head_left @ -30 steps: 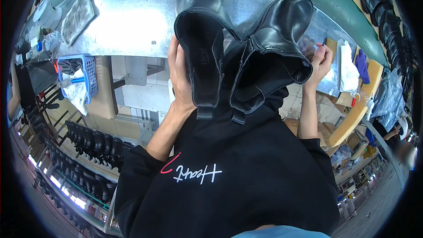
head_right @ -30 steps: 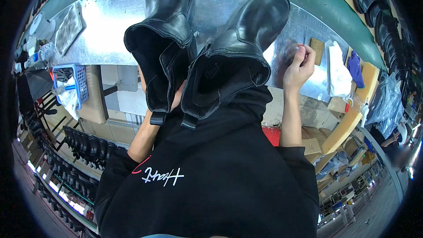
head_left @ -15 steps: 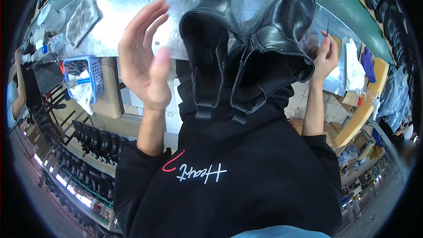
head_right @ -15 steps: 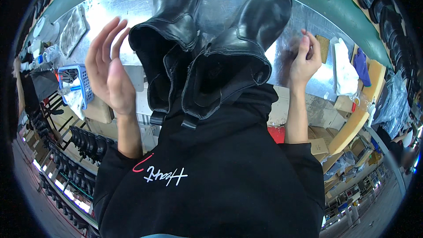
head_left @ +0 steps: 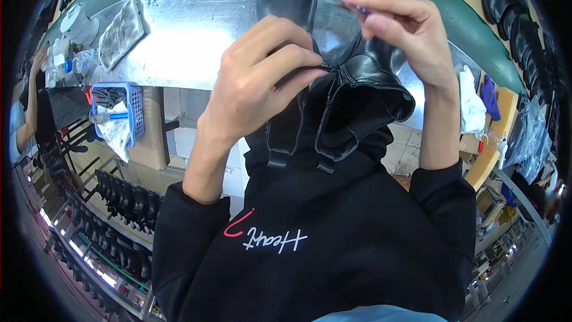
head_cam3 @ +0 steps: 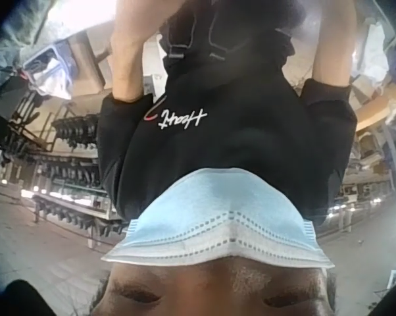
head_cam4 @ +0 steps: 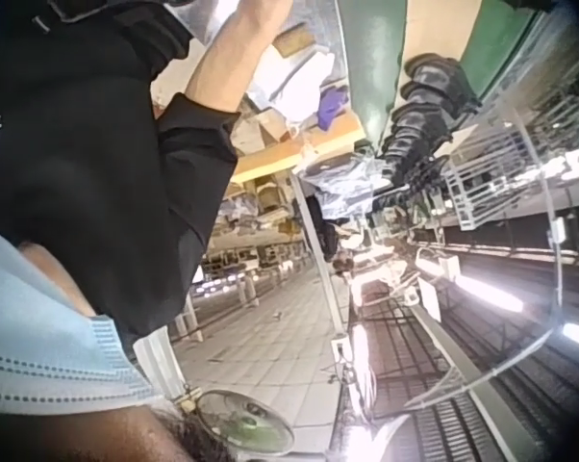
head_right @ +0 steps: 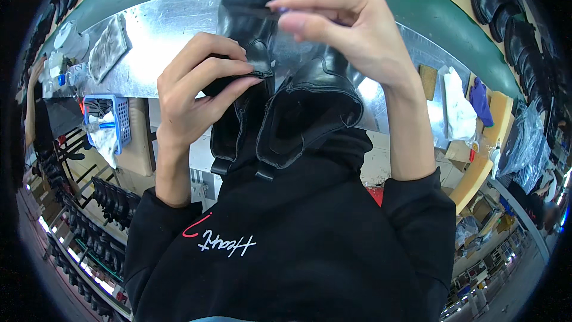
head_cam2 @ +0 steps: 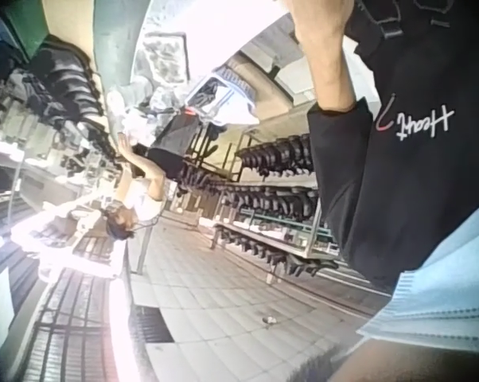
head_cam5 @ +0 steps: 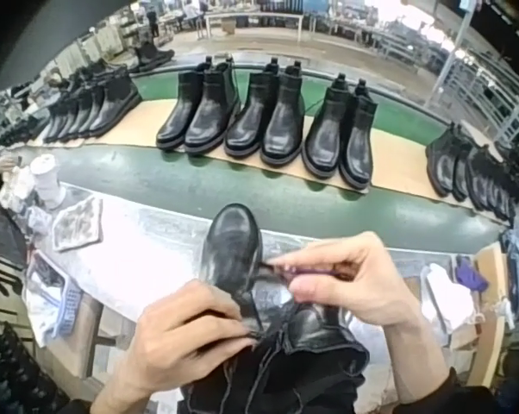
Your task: The person is trimming excess material or threads from a pair of black boots on a factory assembly line using small scissors.
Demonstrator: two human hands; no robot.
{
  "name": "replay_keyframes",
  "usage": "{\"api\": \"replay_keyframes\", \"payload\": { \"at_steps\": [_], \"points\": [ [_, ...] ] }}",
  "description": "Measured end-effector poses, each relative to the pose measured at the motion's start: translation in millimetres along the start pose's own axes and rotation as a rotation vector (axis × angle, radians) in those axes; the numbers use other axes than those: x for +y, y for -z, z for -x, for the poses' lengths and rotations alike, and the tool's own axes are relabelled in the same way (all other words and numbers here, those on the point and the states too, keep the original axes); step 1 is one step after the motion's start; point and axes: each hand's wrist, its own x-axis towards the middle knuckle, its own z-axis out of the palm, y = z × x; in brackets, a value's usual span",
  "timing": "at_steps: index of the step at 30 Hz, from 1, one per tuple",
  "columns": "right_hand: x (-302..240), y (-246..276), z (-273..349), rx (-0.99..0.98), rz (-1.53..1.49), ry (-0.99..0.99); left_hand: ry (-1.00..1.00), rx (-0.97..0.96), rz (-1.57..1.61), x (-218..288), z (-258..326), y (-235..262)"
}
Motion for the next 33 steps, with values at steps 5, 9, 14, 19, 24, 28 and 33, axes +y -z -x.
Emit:
{"api": "replay_keyframes", "payload": {
  "at_steps": [5,9,14,19,24,28,33],
  "points": [
    [-15,-7,16,-0.019,0.086,-0.13,0.035,0.106,-0.026,-2,8,-3],
    [-22,-3,28,-0.006,0.11,-0.204,-0.017,0.145,-0.039,-9,10,-3],
    [-15,-1,29,0.003,0.195,-0.19,-0.042,0.128,-0.011,-11,7,-9],
    [-16,2,28,-0.038,0.246,-0.168,-0.032,0.134,-0.007,-9,5,-10],
    [-16,3,22,-0.083,0.243,-0.17,-0.049,0.148,0.001,-11,6,-12],
    [-15,7,19,-0.122,0.255,-0.139,-0.059,0.148,0.0,-11,6,-12],
    [-23,11,14,-0.167,0.279,-0.18,-0.054,0.152,0.002,-11,6,-13]
  ]
}}
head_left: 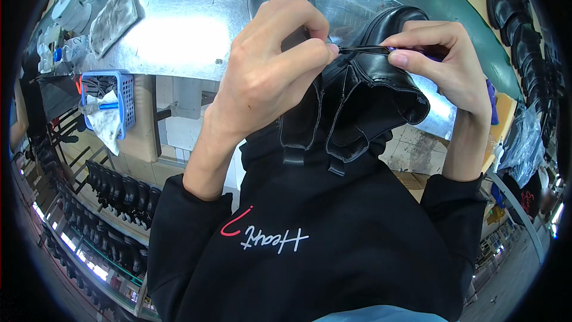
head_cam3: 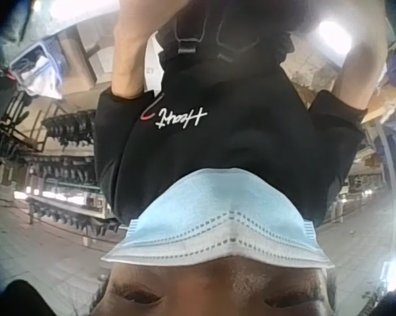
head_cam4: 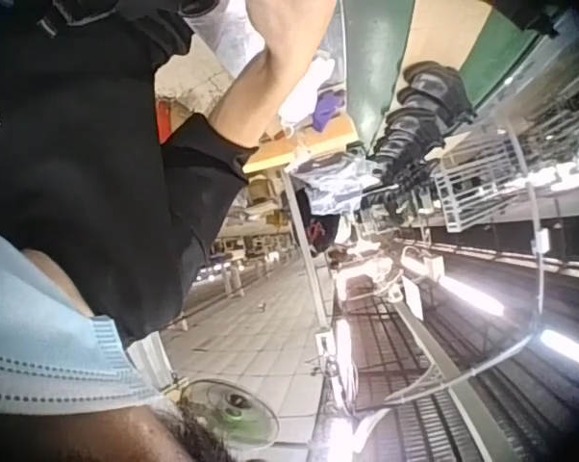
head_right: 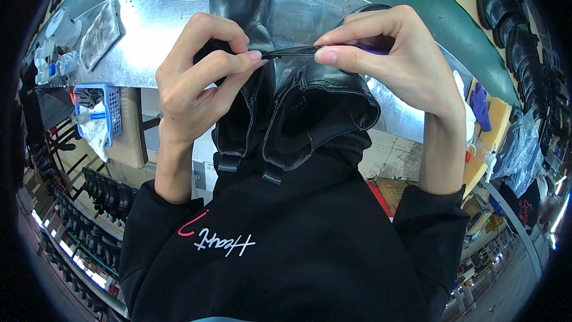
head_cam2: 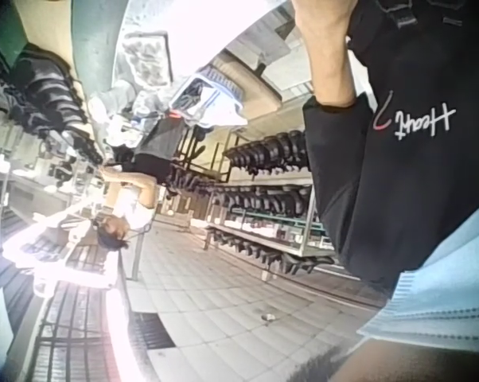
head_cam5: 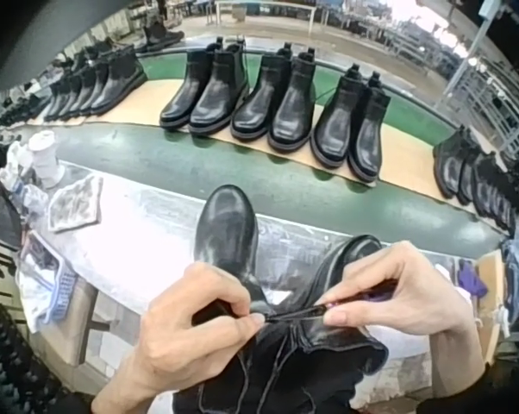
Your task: The person is trimming excess material or threads from a pair of black boots on a factory assembly line using small scissors.
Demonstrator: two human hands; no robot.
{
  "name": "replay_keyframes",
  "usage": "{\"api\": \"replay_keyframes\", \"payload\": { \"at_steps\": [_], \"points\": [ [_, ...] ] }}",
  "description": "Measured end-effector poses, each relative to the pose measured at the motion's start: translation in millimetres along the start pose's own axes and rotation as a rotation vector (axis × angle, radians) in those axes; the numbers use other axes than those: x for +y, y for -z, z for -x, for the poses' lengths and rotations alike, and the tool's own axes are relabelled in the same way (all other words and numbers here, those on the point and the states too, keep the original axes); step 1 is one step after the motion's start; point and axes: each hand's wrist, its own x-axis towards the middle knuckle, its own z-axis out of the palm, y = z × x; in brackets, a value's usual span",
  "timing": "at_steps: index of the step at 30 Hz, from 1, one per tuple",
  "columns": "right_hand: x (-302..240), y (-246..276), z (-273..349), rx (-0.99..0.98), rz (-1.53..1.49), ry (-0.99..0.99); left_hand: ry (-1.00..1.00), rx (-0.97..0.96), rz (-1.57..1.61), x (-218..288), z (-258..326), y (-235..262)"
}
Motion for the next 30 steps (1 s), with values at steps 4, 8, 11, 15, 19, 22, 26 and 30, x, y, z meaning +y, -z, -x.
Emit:
{"api": "replay_keyframes", "payload": {
  "at_steps": [4,8,11,15,19,22,26,30],
  "points": [
    [-5.0,1.6,-1.5,-0.019,0.015,-0.029,-0.013,0.005,-0.012,-0.7,0.7,-0.2],
    [-3.6,2.6,-2.2,-0.032,0.035,-0.014,-0.018,0.002,-0.012,-1.0,0.4,-0.2],
    [-3.8,1.9,-2.2,-0.029,0.034,-0.014,0.002,0.001,-0.009,0.6,0.3,-0.2],
    [-4.0,0.6,-2.3,-0.026,0.025,-0.024,0.005,0.004,-0.014,0.3,0.7,-0.9],
    [-1.9,0.1,-0.8,-0.013,0.03,-0.007,0.038,0.009,-0.006,2.1,0.6,-1.6],
    [-3.4,-0.3,0.1,-0.009,0.018,-0.009,0.018,0.01,-0.012,1.3,0.3,-1.0],
    [-0.7,-3.1,2.0,0.011,0.044,0.028,0.037,0.003,-0.007,2.2,1.2,-0.8],
    [0.6,-5.0,3.8,0.043,0.064,0.04,0.027,-0.001,-0.011,1.5,0.8,-0.6]
  ]
}}
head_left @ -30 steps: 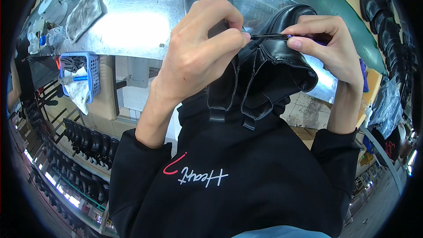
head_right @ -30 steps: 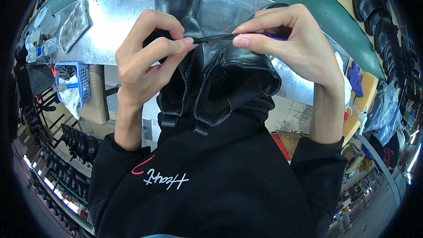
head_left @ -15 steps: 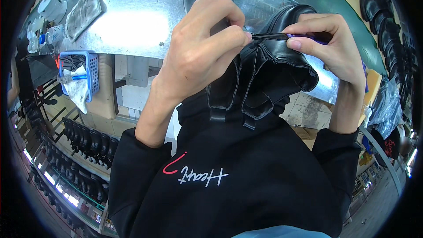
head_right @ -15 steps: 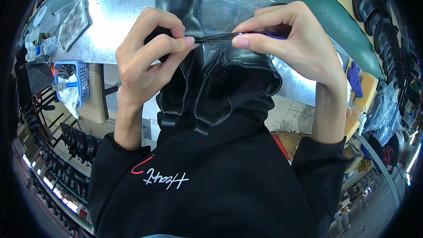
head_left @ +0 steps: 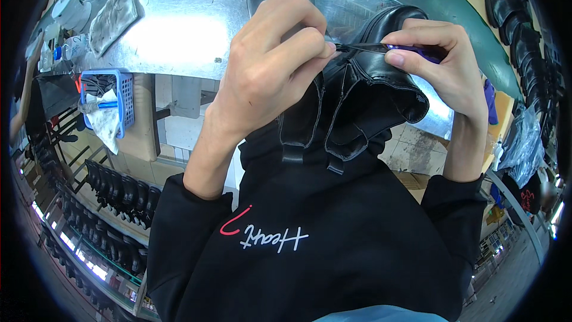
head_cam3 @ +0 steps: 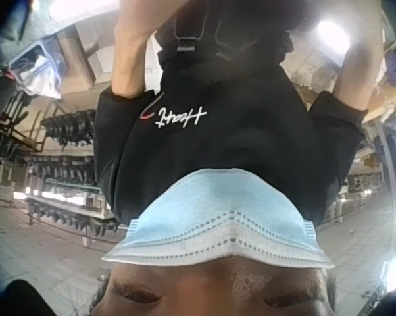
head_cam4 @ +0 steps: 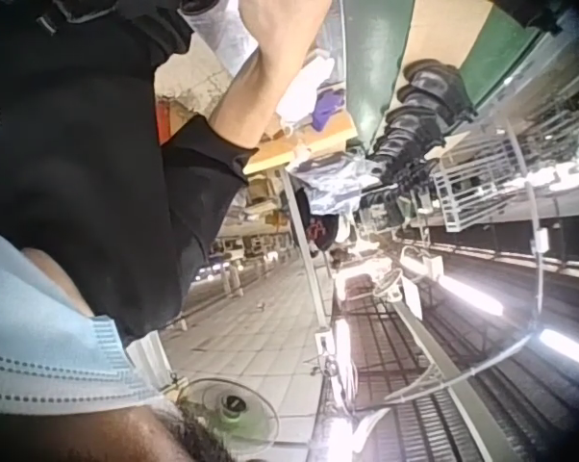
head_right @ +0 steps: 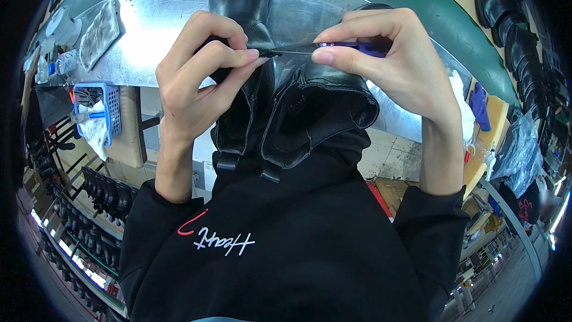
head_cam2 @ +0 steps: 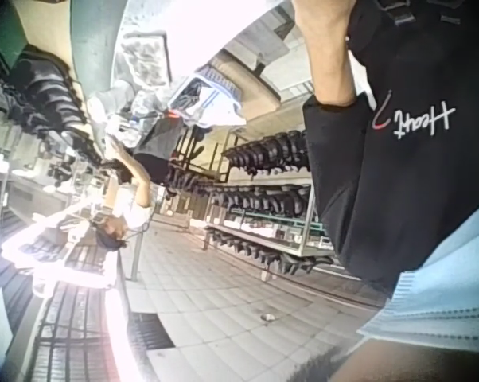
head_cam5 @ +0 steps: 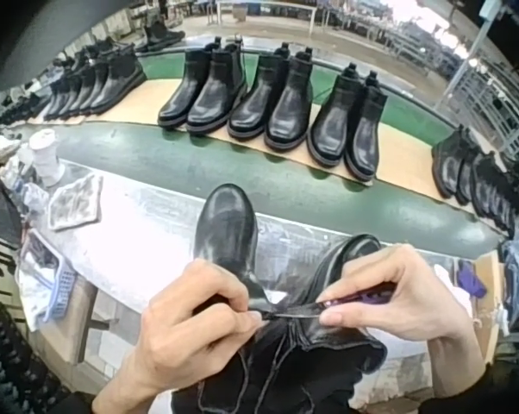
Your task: The person is trimming excess material or threads from a pair of black boots on a factory assembly line using small scissors.
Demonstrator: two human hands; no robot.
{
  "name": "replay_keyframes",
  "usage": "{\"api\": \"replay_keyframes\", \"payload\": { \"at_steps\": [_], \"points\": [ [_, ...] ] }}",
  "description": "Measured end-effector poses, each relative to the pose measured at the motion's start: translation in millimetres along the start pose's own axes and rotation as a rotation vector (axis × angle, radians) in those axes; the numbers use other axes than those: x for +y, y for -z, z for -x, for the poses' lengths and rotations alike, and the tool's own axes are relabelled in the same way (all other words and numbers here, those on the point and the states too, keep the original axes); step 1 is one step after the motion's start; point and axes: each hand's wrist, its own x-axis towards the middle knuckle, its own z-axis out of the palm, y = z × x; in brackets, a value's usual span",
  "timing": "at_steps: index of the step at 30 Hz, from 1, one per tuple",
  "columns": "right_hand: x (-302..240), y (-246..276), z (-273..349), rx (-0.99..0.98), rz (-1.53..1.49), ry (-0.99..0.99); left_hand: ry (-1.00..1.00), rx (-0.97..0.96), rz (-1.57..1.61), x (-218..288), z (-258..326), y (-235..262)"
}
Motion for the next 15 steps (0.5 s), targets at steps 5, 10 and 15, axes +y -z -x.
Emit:
{"api": "replay_keyframes", "payload": {
  "at_steps": [5,10,15],
  "points": [
    [7,9,9,0.045,-0.084,-0.018,-0.009,-0.004,-0.005,-1,0,0],
    [22,13,30,0.247,-0.167,-0.059,0.029,-0.014,-0.033,3,-1,-1],
    [38,15,48,0.346,-0.184,-0.151,0.016,-0.083,-0.07,4,-5,1]
  ]
}}
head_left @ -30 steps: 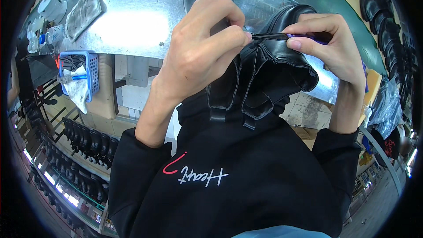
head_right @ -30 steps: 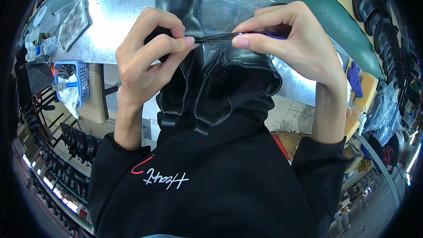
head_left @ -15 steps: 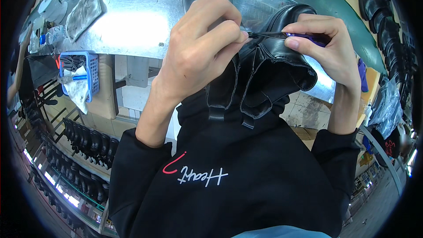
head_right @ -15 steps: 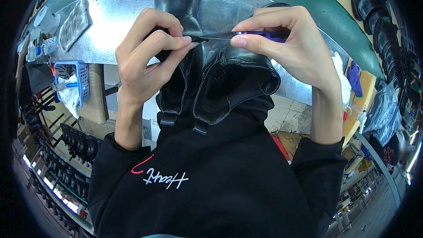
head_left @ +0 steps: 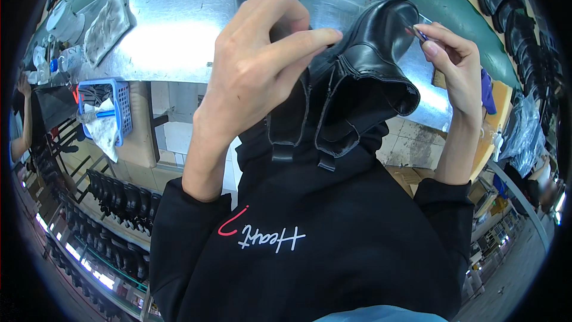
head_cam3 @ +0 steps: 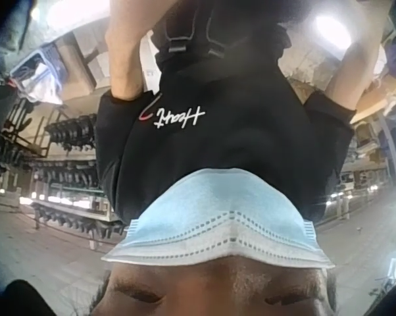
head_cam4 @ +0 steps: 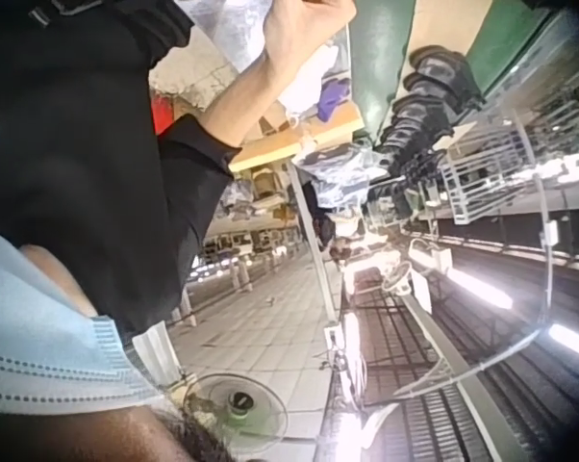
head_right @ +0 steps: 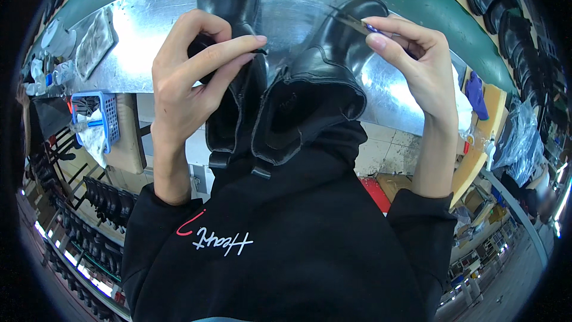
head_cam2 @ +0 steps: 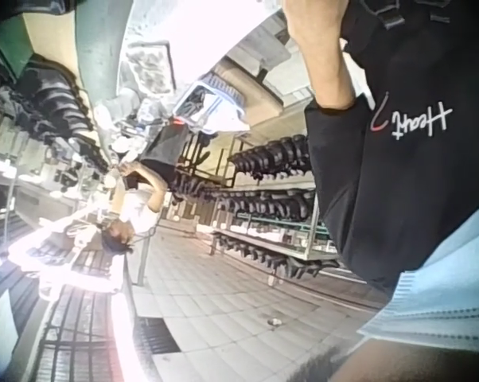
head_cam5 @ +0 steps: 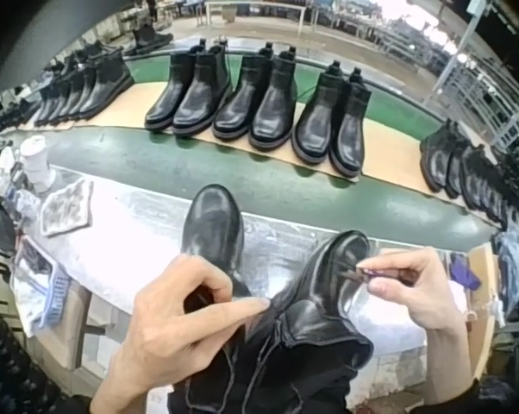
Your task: The person is trimming excess material or threads from a pair of black boots on a factory assembly line using small scissors.
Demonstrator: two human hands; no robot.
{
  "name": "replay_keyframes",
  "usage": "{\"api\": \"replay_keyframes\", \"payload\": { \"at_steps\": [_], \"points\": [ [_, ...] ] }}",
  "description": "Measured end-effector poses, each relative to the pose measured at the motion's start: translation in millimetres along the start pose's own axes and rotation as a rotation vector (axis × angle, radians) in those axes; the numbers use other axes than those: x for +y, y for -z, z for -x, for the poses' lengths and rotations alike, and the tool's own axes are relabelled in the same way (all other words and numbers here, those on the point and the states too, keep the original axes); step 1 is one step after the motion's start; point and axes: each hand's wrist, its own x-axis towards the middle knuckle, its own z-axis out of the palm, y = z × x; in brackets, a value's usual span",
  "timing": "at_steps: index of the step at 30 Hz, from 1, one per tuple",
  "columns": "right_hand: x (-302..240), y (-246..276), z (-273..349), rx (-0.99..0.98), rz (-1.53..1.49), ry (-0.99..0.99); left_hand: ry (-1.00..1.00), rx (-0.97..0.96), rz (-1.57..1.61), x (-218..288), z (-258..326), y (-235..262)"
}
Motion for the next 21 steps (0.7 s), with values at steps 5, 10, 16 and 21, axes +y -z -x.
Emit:
{"api": "replay_keyframes", "payload": {
  "at_steps": [5,10,16,21],
  "points": [
    [24,4,14,0.265,-0.189,-0.09,0.066,-0.042,0.005,3,1,1],
    [65,0,37,0.665,-0.304,-0.197,0.182,0.125,0.2,-2,11,-4],
    [139,-26,71,0.852,-0.023,-0.221,0.343,0.451,0.474,-6,39,-11],
    [132,-46,70,0.855,0.031,-0.166,0.637,0.679,0.416,1,80,-25]
  ]
}}
